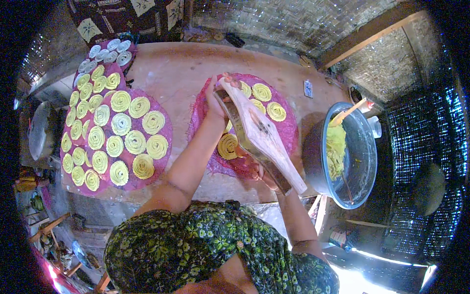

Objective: The person uses a piping bag to squeeze yellow dough onto a pink mat, forming spiral shapes. They repeatedly scoop dough from a metal bowl into the bag and pipe it onto the mat, arranging the spirals in rows.

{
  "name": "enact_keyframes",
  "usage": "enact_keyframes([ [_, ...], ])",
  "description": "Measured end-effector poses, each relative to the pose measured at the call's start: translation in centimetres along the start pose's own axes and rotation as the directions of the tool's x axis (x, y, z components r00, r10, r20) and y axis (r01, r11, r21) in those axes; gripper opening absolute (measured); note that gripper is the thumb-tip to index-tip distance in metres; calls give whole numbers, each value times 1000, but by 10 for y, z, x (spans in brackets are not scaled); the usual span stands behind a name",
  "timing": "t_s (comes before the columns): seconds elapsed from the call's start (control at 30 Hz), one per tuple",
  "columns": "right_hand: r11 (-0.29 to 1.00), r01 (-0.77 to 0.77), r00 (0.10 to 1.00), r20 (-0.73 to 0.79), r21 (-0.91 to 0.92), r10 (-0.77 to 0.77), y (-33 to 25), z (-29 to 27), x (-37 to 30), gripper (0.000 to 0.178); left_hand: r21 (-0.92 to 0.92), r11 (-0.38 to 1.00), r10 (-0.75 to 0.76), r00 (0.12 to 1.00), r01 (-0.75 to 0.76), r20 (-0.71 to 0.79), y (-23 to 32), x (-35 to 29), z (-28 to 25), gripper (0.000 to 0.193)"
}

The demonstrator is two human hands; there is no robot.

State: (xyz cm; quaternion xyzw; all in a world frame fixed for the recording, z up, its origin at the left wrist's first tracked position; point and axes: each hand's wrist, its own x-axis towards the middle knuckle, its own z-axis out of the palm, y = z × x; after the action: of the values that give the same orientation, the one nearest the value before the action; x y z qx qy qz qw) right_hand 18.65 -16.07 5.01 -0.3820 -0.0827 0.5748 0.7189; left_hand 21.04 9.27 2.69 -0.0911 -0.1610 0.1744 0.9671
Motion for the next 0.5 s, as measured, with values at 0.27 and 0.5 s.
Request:
enact_keyframes([
  [0.27,986,-57,990,-137,-160,35,-1,34,6,56,-12,1000,-2,1000,2,5,-8,5,8,43],
  [0.5,421,-130,938,-249,-898,-241,40,-56,25,33,-3,1000,12,996,-11,84,-7,4,55,32],
])
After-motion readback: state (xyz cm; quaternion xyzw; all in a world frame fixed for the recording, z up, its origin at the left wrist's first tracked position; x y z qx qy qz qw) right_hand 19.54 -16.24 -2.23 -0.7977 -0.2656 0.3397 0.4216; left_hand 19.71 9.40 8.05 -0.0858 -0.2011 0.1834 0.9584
